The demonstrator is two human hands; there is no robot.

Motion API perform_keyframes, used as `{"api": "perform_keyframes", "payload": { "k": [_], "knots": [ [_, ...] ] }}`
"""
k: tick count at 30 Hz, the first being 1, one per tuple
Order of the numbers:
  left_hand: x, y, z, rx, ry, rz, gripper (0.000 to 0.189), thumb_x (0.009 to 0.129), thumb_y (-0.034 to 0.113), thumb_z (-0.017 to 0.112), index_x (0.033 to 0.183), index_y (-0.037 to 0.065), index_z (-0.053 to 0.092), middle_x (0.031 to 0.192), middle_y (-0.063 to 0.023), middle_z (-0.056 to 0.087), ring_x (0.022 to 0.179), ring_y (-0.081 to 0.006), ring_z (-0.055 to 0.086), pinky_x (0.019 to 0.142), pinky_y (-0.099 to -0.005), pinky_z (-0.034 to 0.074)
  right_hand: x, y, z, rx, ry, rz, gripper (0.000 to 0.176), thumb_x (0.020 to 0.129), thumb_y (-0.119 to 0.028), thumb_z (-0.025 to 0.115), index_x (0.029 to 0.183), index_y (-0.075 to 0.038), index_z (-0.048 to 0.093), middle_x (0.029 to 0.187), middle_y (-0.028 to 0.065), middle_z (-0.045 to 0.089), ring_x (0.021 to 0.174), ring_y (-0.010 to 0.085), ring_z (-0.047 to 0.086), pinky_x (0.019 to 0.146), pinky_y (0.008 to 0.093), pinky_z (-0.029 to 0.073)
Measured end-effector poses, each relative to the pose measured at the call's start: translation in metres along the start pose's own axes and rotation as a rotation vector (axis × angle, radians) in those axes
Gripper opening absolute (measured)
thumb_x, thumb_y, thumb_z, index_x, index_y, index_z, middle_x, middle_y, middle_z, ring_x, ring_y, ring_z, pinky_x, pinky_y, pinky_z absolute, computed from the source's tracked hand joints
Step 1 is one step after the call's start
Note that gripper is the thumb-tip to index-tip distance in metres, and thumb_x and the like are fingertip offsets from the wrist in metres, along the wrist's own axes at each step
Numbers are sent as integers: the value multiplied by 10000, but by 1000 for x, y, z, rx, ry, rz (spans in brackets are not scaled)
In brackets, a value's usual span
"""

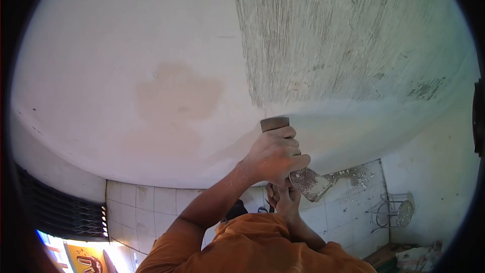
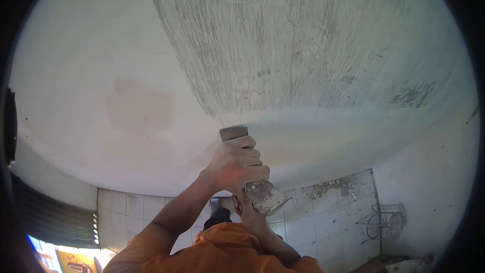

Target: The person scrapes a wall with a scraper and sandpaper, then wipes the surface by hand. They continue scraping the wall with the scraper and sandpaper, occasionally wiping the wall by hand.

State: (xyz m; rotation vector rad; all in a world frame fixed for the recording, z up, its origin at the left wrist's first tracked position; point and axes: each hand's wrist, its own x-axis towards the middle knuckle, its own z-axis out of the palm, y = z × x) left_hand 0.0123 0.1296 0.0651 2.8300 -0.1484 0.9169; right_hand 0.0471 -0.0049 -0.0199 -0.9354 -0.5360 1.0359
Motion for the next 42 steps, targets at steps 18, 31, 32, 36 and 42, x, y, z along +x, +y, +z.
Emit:
{"api": "perform_keyframes", "payload": {
  "k": [18,31,32,36,42],
  "knots": [
    [13,-9,-7,16,251,134,190,521,287,576,595,149,469,535,38,430,587,-164,489,631,-262,419,15,53,-61,-909,-91,-562,213,934,-294,486,958,-83,502,762,23,525,558,76,458,452,189,362],
    [5,-6,4,13,98,70,155,521,234,605,635,171,521,549,46,427,598,-142,488,600,-261,427,2,-1,0,1,77,32,261,951,-240,485,778,-48,446,527,-17,324,443,83,388,320,196,255],
    [5,-9,4,25,81,55,167,510,235,612,639,173,526,548,47,428,599,-141,491,603,-260,426,2,5,-5,35,75,21,262,953,-236,482,774,-49,441,518,-21,309,444,82,388,319,198,254],
    [5,0,4,6,23,-17,208,478,238,651,639,164,542,537,32,473,642,-163,517,630,-275,434,-2,-3,-10,8,24,2,273,959,-235,478,762,-51,435,504,-26,294,431,77,358,316,199,250],
    [7,0,-1,37,-16,-6,236,446,250,653,632,169,533,525,38,455,596,-155,504,624,-264,424,-1,-6,-7,52,-31,30,267,958,-232,481,783,-37,432,498,-27,287,416,80,350,316,198,257]
  ]
}}
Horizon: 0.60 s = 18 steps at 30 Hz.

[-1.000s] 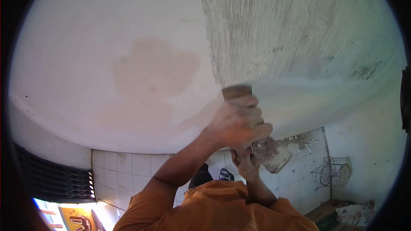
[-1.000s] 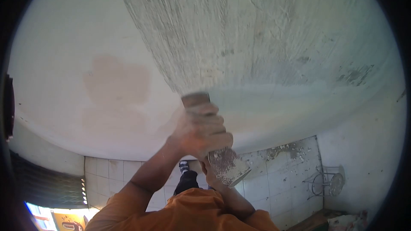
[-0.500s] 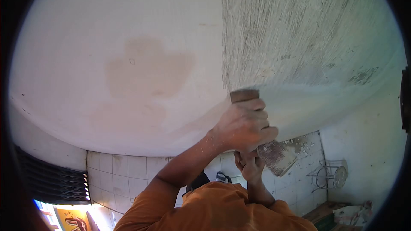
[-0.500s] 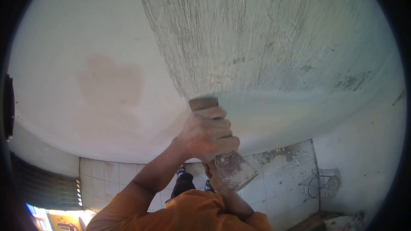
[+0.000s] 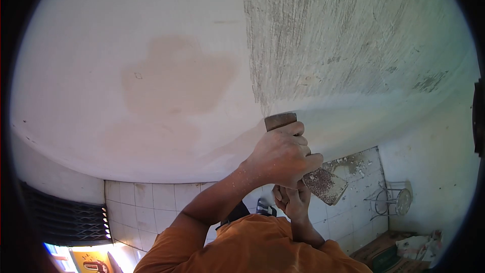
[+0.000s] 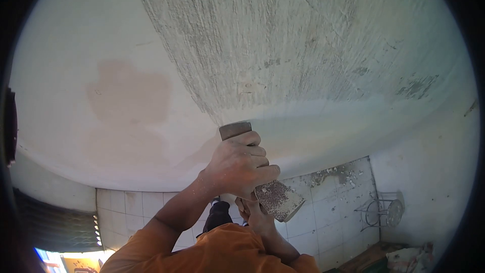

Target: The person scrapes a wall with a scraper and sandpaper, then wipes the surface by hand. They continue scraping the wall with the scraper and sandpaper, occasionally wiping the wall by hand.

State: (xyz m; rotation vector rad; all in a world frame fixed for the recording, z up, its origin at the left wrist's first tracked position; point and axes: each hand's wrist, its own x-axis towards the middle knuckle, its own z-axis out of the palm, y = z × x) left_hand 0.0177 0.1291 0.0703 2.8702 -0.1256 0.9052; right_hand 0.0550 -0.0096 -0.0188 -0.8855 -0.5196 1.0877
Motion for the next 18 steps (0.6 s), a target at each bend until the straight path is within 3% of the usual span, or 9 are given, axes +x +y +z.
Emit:
{"api": "perform_keyframes", "payload": {
  "k": [6,10,12,18],
  "knots": [
    [-1,-5,6,84,18,28,201,470,245,633,617,171,518,513,46,425,560,-141,499,631,-258,427,19,19,-4,25,-38,-171,236,960,-207,460,807,-27,451,498,-17,298,392,79,330,310,197,273],
    [6,-4,-10,57,94,93,247,453,270,668,599,158,503,530,35,496,646,-158,516,684,-275,424,13,11,3,-51,34,-122,223,952,-216,482,806,-48,470,543,-26,341,487,74,397,342,180,278],
    [2,-2,-7,47,110,96,259,461,288,658,593,157,477,535,39,478,610,-156,509,694,-268,428,7,11,6,-46,88,-72,209,944,-229,505,828,-57,481,587,-23,379,534,67,422,360,172,278],
    [3,-10,3,56,206,165,199,515,275,613,589,156,472,534,34,463,594,-153,503,671,-269,429,18,34,-16,-179,125,-177,235,925,-305,543,908,-72,511,692,8,475,527,59,428,368,170,274]
  ]
}}
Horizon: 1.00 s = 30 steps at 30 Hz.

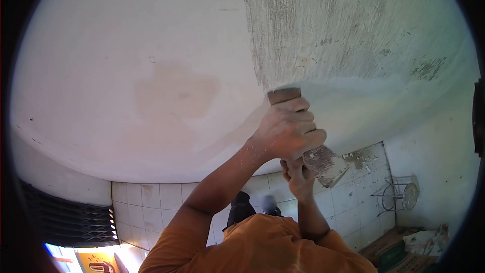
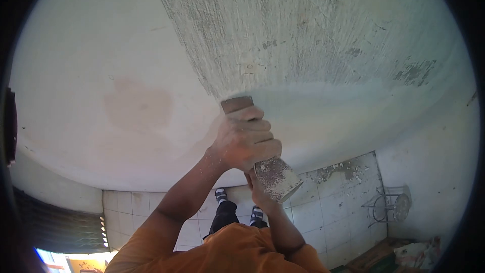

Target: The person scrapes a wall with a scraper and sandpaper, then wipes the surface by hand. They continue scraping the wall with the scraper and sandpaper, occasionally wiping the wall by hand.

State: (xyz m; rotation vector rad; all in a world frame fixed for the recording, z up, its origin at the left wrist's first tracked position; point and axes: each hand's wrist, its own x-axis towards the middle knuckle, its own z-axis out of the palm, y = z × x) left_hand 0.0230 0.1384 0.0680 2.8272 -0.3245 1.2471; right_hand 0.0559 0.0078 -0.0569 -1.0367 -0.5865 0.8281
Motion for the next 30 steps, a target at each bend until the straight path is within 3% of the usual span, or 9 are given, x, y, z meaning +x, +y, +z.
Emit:
{"api": "perform_keyframes", "payload": {
  "k": [4,9,14,19,24,30],
  "knots": [
    [-7,6,4,-78,30,-38,189,507,267,594,586,153,465,531,33,446,574,-156,493,647,-270,430,-11,-25,2,-53,-45,124,245,936,-312,512,884,-73,498,684,16,481,520,53,426,362,179,279],
    [5,2,-11,-67,22,-25,177,512,260,600,586,153,481,530,37,450,599,-161,501,651,-271,431,-5,-16,-2,-227,-96,-51,224,942,-278,488,875,-65,478,657,12,443,497,59,401,352,186,272],
    [-6,6,0,-73,53,-76,177,508,260,599,578,150,480,527,33,431,594,-167,498,644,-268,433,-13,-38,12,28,5,260,201,939,-251,481,928,-50,485,674,28,467,498,65,410,354,187,274],
    [4,3,-9,-67,-1,-63,137,546,265,577,593,162,501,536,52,407,586,-147,477,628,-267,407,-17,-11,-3,23,43,175,195,929,-258,496,956,-65,502,684,19,477,534,63,432,397,183,314],
    [1,3,-12,-105,92,-91,141,540,269,574,598,159,508,544,46,400,552,-138,469,624,-268,408,-22,-6,-3,53,29,375,239,928,-337,474,854,-110,473,674,-4,445,549,46,393,421,183,278],
    [-8,4,-5,-152,29,-90,151,528,277,565,601,160,505,530,45,402,612,-160,483,629,-268,419,-24,-25,9,-80,-29,397,241,938,-324,421,817,-117,448,684,-13,410,553,53,367,428,193,271]
  ]
}}
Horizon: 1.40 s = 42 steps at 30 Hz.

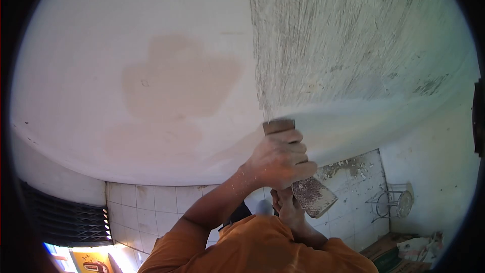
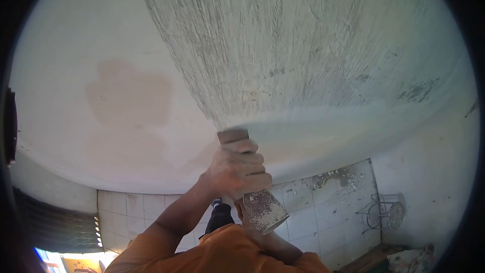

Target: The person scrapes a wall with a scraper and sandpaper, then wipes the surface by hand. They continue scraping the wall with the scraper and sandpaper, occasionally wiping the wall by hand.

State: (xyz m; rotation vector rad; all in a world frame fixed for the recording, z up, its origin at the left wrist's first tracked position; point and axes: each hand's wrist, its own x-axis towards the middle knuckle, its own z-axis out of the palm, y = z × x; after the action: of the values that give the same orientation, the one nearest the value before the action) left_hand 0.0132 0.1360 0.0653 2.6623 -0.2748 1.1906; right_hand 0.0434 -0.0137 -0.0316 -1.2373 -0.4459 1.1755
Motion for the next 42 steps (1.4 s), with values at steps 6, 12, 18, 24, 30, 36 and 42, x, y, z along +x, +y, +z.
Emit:
{"api": "perform_keyframes", "payload": {
  "k": [6,12,18,24,30,36,42],
  "knots": [
    [10,-6,-8,54,42,82,157,517,279,586,587,167,503,534,51,385,569,-133,473,589,-268,381,4,5,-2,109,71,35,238,936,-312,423,806,-115,453,691,-8,428,546,56,364,430,192,277],
    [6,-6,-4,28,55,65,148,528,260,560,586,146,485,539,35,399,627,-166,480,623,-250,416,7,-17,8,35,35,39,261,941,-336,419,794,-123,451,679,-13,427,529,49,350,428,199,253],
    [-3,0,-4,11,-7,5,143,549,259,572,589,155,482,539,35,409,614,-171,488,607,-277,423,6,-2,8,-210,-68,-188,302,953,-360,399,773,-120,428,648,-28,384,517,44,330,432,197,231],
    [14,1,-16,11,-14,23,136,574,251,574,602,152,485,548,37,425,626,-153,502,613,-273,429,1,14,5,-50,26,-232,288,956,-337,425,770,-117,431,655,-17,401,493,48,331,433,181,251],
    [13,-2,-13,24,22,37,150,531,253,599,592,155,504,519,51,416,552,-139,475,586,-269,401,-2,-35,22,-34,-23,-204,232,953,-262,410,793,-101,457,617,-5,395,469,53,334,389,192,248],
    [2,3,3,85,-83,-74,146,579,269,594,624,158,510,557,44,482,677,-169,516,641,-271,427,-2,-25,3,129,-133,-166,252,957,-288,455,845,-63,477,604,2,354,542,84,390,385,200,265],
    [9,6,3,115,-85,-52,226,472,245,659,616,163,506,549,45,459,652,-151,512,652,-262,421,11,-11,-21,-29,-178,-306,224,962,-243,444,941,-22,475,672,42,432,466,107,384,380,215,295]
  ]
}}
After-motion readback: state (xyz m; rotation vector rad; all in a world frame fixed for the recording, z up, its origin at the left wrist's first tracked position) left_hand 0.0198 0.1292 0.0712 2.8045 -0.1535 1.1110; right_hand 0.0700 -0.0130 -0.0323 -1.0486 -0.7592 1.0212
